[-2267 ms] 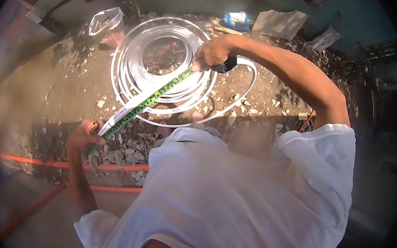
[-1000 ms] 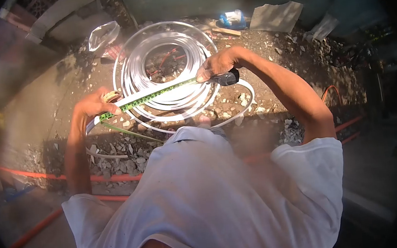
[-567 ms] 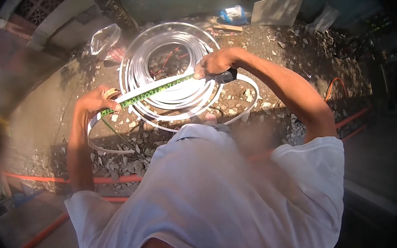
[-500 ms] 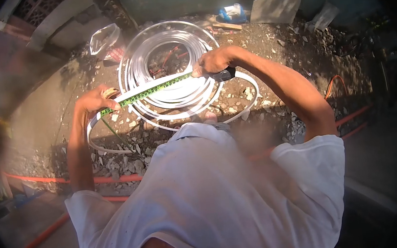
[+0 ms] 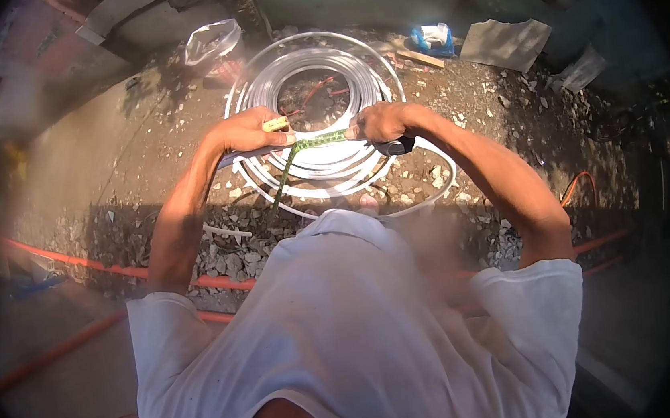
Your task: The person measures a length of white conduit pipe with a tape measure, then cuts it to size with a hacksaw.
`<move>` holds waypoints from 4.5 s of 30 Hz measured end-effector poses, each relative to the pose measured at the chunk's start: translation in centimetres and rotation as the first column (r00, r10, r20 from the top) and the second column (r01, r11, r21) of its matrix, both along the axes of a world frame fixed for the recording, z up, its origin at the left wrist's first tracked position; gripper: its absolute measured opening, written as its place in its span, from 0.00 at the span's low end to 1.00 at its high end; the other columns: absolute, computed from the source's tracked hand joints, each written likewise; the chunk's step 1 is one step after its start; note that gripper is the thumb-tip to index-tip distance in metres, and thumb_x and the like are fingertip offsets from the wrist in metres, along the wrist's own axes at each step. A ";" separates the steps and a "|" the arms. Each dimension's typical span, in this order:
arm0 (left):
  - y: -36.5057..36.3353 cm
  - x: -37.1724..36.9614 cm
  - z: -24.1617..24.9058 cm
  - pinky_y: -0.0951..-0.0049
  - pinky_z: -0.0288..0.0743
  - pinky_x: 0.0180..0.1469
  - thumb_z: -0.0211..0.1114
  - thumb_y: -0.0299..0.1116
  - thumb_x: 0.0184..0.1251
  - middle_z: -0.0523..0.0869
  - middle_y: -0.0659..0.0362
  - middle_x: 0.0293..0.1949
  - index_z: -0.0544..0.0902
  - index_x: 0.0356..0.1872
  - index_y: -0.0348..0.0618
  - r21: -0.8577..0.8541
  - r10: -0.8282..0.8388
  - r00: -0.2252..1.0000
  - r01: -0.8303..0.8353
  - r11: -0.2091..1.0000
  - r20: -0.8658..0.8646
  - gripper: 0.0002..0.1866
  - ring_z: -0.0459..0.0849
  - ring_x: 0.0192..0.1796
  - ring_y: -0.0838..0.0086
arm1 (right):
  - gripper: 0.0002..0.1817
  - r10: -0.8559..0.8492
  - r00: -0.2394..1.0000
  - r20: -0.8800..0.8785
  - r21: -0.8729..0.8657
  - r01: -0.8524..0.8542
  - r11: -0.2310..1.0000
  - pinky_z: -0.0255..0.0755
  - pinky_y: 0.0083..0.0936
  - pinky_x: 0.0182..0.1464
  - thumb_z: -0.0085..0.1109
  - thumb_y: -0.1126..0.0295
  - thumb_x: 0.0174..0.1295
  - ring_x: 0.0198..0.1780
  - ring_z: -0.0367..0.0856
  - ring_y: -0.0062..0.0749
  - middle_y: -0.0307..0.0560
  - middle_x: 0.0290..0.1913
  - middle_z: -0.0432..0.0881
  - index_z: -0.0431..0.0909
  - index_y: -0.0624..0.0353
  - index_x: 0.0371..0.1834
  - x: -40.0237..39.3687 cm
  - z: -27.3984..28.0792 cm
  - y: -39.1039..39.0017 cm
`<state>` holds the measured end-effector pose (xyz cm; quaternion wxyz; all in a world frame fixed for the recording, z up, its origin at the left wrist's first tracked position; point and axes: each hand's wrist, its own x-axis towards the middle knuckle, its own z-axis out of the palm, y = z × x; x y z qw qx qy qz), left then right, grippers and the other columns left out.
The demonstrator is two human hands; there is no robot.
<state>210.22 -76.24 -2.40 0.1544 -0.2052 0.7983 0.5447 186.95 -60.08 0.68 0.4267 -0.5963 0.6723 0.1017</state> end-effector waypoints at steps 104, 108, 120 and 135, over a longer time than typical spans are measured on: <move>20.6 16.6 -7.8 0.60 0.81 0.34 0.55 0.31 0.71 0.81 0.57 0.32 0.75 0.48 0.38 0.864 0.966 -0.149 -0.435 -0.254 0.209 0.10 0.82 0.33 0.68 | 0.28 0.003 0.998 0.067 -0.167 0.008 0.986 0.72 0.39 0.57 0.56 0.46 0.62 0.53 0.82 0.54 0.63 0.48 0.84 0.83 0.62 0.50 7.9 -4.8 -7.7; 17.3 14.6 -8.6 0.62 0.80 0.35 0.53 0.33 0.73 0.78 0.59 0.29 0.75 0.46 0.38 0.906 0.963 -0.139 -0.332 -0.264 0.230 0.10 0.81 0.31 0.68 | 0.23 -0.036 0.999 0.007 -0.347 0.037 0.937 0.74 0.39 0.49 0.59 0.48 0.63 0.44 0.85 0.50 0.58 0.37 0.86 0.85 0.58 0.44 8.2 -8.7 -7.0; 11.4 3.6 -1.9 0.77 0.62 0.15 0.57 0.40 0.72 0.74 0.63 0.14 0.75 0.30 0.46 0.602 0.975 -0.012 -0.788 0.126 -0.220 0.12 0.69 0.12 0.79 | 0.25 -0.174 0.985 0.023 -0.346 0.171 0.923 0.73 0.42 0.55 0.57 0.49 0.62 0.51 0.82 0.53 0.61 0.44 0.85 0.82 0.58 0.51 9.7 -5.1 -1.5; 6.5 -1.8 -0.6 0.74 0.74 0.28 0.63 0.34 0.63 0.82 0.58 0.26 0.78 0.35 0.37 0.657 0.899 0.041 -0.669 0.348 -0.436 0.10 0.79 0.25 0.76 | 0.20 -0.150 0.989 0.005 -0.201 0.147 0.968 0.75 0.46 0.52 0.57 0.55 0.59 0.52 0.82 0.54 0.58 0.47 0.85 0.84 0.57 0.47 10.2 -4.3 -2.3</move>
